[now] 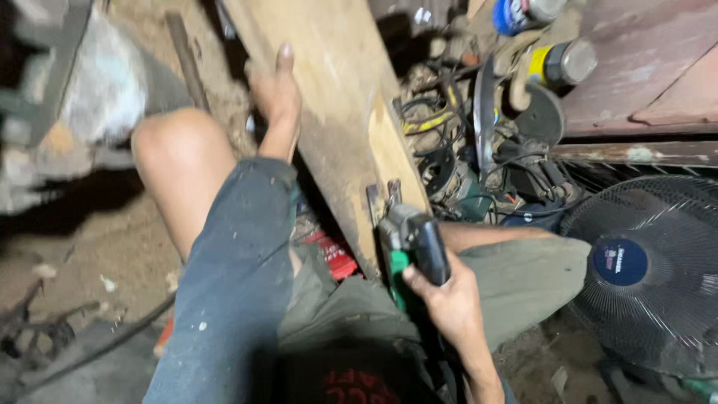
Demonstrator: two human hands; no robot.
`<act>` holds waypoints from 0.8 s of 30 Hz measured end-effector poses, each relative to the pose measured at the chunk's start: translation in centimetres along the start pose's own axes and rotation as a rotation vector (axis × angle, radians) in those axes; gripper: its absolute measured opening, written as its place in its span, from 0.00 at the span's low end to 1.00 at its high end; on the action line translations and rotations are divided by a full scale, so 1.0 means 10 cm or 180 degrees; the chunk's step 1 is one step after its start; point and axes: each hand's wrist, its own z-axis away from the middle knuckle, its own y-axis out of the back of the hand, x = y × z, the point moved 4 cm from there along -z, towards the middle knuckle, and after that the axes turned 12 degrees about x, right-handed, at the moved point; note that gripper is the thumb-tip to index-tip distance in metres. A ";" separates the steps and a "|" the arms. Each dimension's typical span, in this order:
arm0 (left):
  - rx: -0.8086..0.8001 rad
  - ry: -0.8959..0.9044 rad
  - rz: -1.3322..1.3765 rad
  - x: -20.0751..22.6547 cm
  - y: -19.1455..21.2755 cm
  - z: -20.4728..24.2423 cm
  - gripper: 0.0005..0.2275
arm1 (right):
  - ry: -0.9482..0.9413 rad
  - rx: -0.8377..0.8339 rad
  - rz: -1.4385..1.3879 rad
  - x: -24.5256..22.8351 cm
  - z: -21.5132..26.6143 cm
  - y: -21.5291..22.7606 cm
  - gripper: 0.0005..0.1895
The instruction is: The person uses a jigsaw to cut a curved shape into a plank of wood, then smooths the edges with an angle grinder and a hand file. The person also uses a curved metal blade to check the shape of the cut.
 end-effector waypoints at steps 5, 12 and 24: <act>-0.0306 0.0004 -0.0371 0.07 -0.06 -0.09 0.48 | 0.0198 0.0445 0.0477 -0.32 -0.03 -0.07 0.18; -0.0656 -0.0006 -0.1044 0.28 -0.10 -0.21 0.51 | 0.0452 0.0425 0.0035 -0.31 -0.04 -0.17 0.17; -0.0512 -0.0007 -0.1233 0.12 -0.19 -0.43 0.52 | 0.0471 0.0492 0.0100 -0.39 -0.04 -0.11 0.21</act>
